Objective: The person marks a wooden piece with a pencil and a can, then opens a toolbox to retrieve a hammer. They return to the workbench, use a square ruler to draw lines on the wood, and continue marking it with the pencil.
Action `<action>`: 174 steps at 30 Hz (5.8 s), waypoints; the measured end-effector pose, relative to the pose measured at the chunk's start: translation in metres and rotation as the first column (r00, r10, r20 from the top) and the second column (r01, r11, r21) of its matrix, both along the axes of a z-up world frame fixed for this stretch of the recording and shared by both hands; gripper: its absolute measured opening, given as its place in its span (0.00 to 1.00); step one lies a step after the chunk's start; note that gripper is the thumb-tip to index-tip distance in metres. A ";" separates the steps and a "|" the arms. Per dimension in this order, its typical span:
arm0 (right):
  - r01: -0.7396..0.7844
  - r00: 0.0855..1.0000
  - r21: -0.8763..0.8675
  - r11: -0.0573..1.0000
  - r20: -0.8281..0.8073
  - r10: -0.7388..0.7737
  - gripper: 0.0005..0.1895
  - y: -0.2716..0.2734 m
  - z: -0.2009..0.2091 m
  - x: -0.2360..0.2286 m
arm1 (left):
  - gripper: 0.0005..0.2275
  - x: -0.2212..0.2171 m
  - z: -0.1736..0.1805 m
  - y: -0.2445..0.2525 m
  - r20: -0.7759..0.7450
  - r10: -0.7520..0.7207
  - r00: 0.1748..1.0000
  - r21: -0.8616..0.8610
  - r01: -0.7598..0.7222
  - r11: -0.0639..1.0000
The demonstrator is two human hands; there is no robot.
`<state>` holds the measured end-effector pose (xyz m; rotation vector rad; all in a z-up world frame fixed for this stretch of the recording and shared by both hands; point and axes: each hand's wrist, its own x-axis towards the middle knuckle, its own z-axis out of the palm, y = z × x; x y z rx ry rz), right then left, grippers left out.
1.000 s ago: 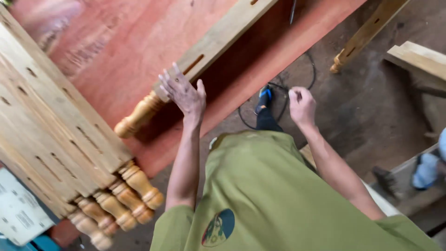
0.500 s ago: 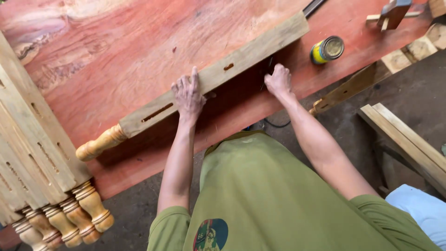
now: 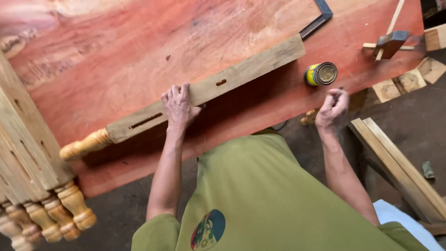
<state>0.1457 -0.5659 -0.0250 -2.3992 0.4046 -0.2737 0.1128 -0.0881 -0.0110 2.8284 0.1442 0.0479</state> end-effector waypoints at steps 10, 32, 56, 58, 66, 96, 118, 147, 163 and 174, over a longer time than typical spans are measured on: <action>-0.411 0.897 -0.006 0.911 0.173 0.406 0.44 -0.011 0.046 0.079 | 0.32 0.005 -0.004 -0.009 0.006 0.096 0.995 0.023 -0.096 0.995; -0.623 0.778 -0.195 0.758 -0.251 0.575 0.18 0.017 0.021 0.163 | 0.24 -0.061 -0.067 -0.052 0.431 0.105 0.896 0.293 -0.249 0.923; -0.490 0.855 -0.233 0.840 0.060 0.515 0.22 -0.063 0.001 0.153 | 0.33 -0.051 -0.037 -0.033 0.178 0.021 0.984 0.095 -0.039 0.995; -0.139 0.920 -0.039 0.989 -0.374 0.115 0.22 -0.092 -0.026 0.160 | 0.39 -0.054 -0.051 -0.022 0.060 -0.084 0.995 0.146 0.075 0.986; -0.348 0.856 -0.079 0.934 -0.434 0.282 0.24 -0.108 -0.035 0.176 | 0.38 -0.014 0.039 -0.015 -0.026 -0.228 0.973 0.298 0.226 0.927; -0.703 0.662 -0.535 0.468 -0.253 0.705 0.30 -0.100 0.066 0.188 | 0.21 0.230 -0.062 0.073 -0.070 -0.703 0.708 0.602 0.592 0.536; -0.499 0.648 0.439 0.747 -0.383 0.659 0.15 -0.117 0.127 0.266 | 0.55 -0.016 0.076 -0.165 -0.507 0.522 0.686 -0.705 -0.679 0.207; -0.759 0.587 0.504 0.412 0.257 0.768 0.28 0.168 0.176 -0.053 | 0.39 -0.024 0.137 -0.144 -0.425 0.404 0.810 -0.904 -0.357 -0.236; -0.768 0.570 0.487 0.417 0.221 0.791 0.25 0.184 0.185 -0.032 | 0.36 -0.022 0.106 -0.142 -0.467 0.428 0.773 -0.884 -0.399 -0.245; -0.749 0.600 0.496 0.440 0.225 0.768 0.26 0.195 0.157 -0.011 | 0.36 -0.017 0.158 -0.145 -0.454 0.419 0.786 -0.889 -0.369 -0.271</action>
